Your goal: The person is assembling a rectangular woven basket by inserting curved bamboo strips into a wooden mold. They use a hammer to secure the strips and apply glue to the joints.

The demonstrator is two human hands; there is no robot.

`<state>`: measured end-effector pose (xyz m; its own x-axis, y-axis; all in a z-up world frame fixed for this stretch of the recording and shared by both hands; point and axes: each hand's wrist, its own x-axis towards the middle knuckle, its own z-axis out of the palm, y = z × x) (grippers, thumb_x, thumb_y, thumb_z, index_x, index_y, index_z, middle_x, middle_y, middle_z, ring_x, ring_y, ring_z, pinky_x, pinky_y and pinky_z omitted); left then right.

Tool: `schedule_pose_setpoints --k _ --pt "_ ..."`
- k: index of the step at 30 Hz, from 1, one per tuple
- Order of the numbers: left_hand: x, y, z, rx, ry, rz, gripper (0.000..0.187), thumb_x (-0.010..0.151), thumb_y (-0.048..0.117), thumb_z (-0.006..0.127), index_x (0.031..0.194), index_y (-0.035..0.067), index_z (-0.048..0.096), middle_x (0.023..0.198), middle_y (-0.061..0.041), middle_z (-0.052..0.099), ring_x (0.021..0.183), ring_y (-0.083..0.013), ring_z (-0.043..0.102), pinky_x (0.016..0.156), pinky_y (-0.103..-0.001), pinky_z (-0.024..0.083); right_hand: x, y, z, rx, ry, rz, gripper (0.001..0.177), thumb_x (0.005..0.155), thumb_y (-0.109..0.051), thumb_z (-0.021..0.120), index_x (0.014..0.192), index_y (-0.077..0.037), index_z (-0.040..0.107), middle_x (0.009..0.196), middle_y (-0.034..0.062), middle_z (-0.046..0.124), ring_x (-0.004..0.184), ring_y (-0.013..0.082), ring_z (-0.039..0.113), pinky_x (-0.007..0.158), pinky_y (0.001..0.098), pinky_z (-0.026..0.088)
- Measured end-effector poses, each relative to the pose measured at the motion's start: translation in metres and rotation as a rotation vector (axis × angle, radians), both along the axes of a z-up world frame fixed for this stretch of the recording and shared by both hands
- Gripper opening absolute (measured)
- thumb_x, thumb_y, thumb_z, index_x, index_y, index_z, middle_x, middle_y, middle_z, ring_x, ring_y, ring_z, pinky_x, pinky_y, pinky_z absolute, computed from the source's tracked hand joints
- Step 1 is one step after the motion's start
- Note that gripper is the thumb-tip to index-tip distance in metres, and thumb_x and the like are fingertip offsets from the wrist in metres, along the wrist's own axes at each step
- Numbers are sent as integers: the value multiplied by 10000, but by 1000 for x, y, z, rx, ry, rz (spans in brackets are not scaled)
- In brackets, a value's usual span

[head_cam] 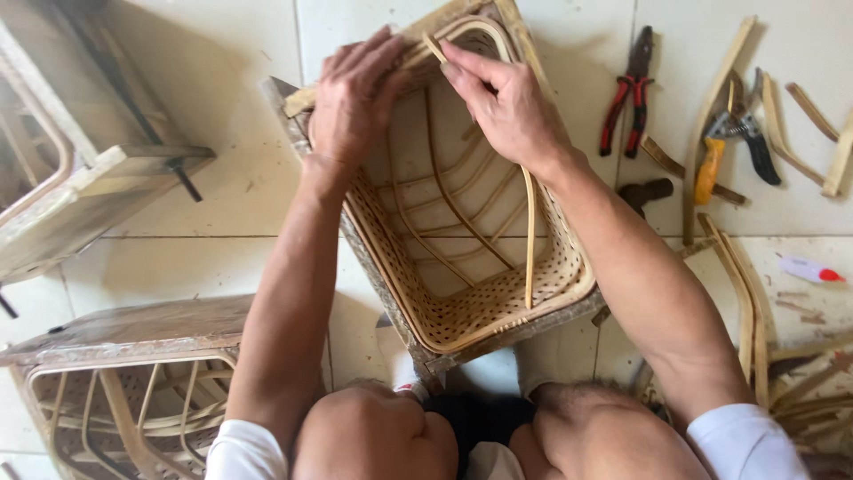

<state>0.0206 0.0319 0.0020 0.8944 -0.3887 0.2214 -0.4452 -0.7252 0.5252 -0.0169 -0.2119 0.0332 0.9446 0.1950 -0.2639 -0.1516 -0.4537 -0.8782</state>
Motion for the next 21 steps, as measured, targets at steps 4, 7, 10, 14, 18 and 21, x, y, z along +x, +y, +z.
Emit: schedule_pose_setpoints --k 4,7,10,14,18,21 --pt "-6 -3 15 12 -41 -69 443 1027 196 735 1445 112 615 1454 -92 639 1318 -258 621 1093 -439 487 2 7 -3 213 -278 133 358 1126 -236 581 1426 -44 617 1312 181 706 1117 233 731 957 326 598" --pt "-9 -3 25 59 -56 -125 449 1060 128 690 1495 165 585 1495 -59 604 1402 -288 566 1112 -449 457 2 7 -9 181 -227 143 358 1102 -238 597 1394 -33 626 1332 189 687 1204 279 699 1048 366 550" --pt "-6 -4 26 144 -104 -177 455 1065 76 655 1501 194 594 1510 -9 605 1451 -288 533 1166 -468 446 3 5 -7 170 -182 159 368 1080 -246 605 1374 -26 632 1308 182 695 1168 270 714 1026 363 558" --pt "-1 1 22 176 -145 -255 466 1057 74 652 1505 185 590 1525 -12 594 1449 -298 522 1157 -482 468 5 8 -1 75 49 153 386 1060 -279 588 1391 -87 636 1296 134 711 992 303 735 906 378 590" --pt "11 3 9 188 -169 -311 436 1080 83 652 1501 182 594 1520 -11 591 1417 -310 547 1104 -472 510 6 4 -7 209 -137 189 374 1063 -246 600 1362 -24 637 1313 174 687 1150 247 720 1020 347 562" --pt "8 12 4 196 -145 -336 447 1082 80 646 1514 181 585 1521 -1 582 1394 -313 567 1113 -463 519 2 8 -11 153 -179 173 366 1084 -240 606 1367 -9 635 1315 192 683 1197 269 696 1046 362 538"
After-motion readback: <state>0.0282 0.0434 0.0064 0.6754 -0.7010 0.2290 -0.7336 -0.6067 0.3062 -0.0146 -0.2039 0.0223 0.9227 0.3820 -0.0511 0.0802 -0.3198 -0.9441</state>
